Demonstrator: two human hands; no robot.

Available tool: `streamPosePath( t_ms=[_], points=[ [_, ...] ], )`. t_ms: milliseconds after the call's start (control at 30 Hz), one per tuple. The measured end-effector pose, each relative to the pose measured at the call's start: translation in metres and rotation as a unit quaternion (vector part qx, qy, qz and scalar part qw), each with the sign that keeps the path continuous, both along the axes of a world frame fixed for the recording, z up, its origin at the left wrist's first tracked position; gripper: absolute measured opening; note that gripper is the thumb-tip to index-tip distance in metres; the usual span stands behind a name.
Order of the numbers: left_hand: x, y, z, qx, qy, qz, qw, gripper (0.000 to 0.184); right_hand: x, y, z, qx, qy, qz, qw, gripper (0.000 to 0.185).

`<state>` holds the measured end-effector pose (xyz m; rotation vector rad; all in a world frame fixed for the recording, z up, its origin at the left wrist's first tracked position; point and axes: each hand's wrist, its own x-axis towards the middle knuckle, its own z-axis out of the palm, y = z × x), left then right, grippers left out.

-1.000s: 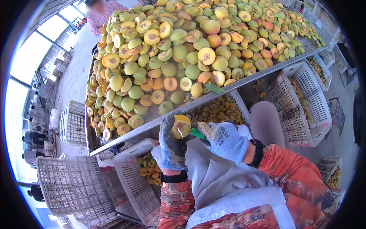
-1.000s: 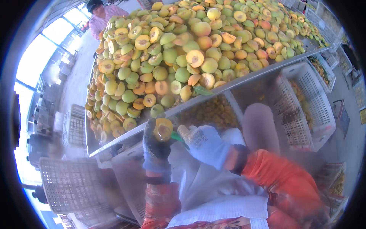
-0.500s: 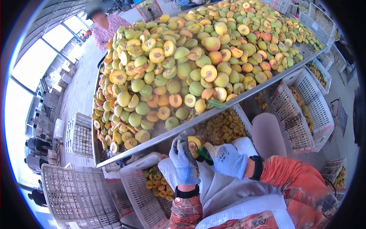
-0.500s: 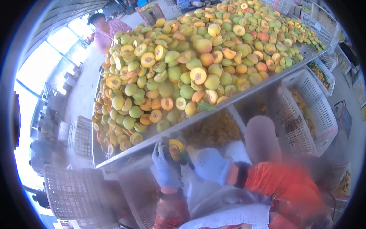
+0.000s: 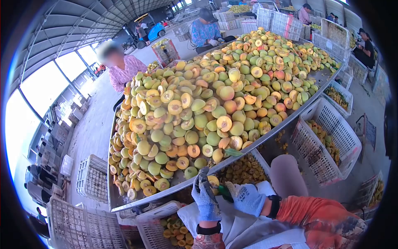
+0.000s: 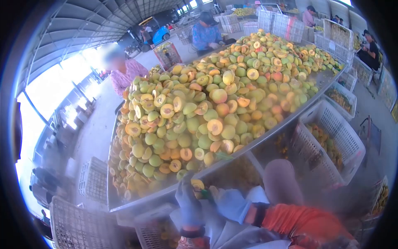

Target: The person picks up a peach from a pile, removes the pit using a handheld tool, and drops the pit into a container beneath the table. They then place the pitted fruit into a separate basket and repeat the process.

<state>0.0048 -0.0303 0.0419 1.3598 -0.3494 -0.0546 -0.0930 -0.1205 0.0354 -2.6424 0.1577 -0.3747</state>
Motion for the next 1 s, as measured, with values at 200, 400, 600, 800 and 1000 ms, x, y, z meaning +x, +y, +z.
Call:
streamPosePath(
  t_ms=[200,400,600,800,1000],
  points=[
    [0.000,0.002,-0.005,0.167,-0.078,0.048,0.982,0.027,-0.005,0.009,0.008,0.269,0.050,0.022,0.962,0.034],
    [0.011,0.011,0.000,0.087,0.186,-0.094,0.974,0.023,0.003,-0.012,0.041,0.494,0.246,0.083,0.829,0.034],
    [-0.003,0.011,0.007,0.091,0.122,-0.062,0.986,0.021,0.003,-0.027,0.035,0.611,0.287,0.136,0.726,0.026],
    [0.008,0.003,0.006,0.200,0.221,-0.126,0.946,0.020,0.010,-0.035,0.010,0.497,0.338,0.171,0.781,0.029],
    [0.012,0.000,0.006,0.089,0.139,-0.140,0.976,0.019,0.003,-0.041,0.016,0.713,0.280,0.160,0.623,0.017]
  ],
)
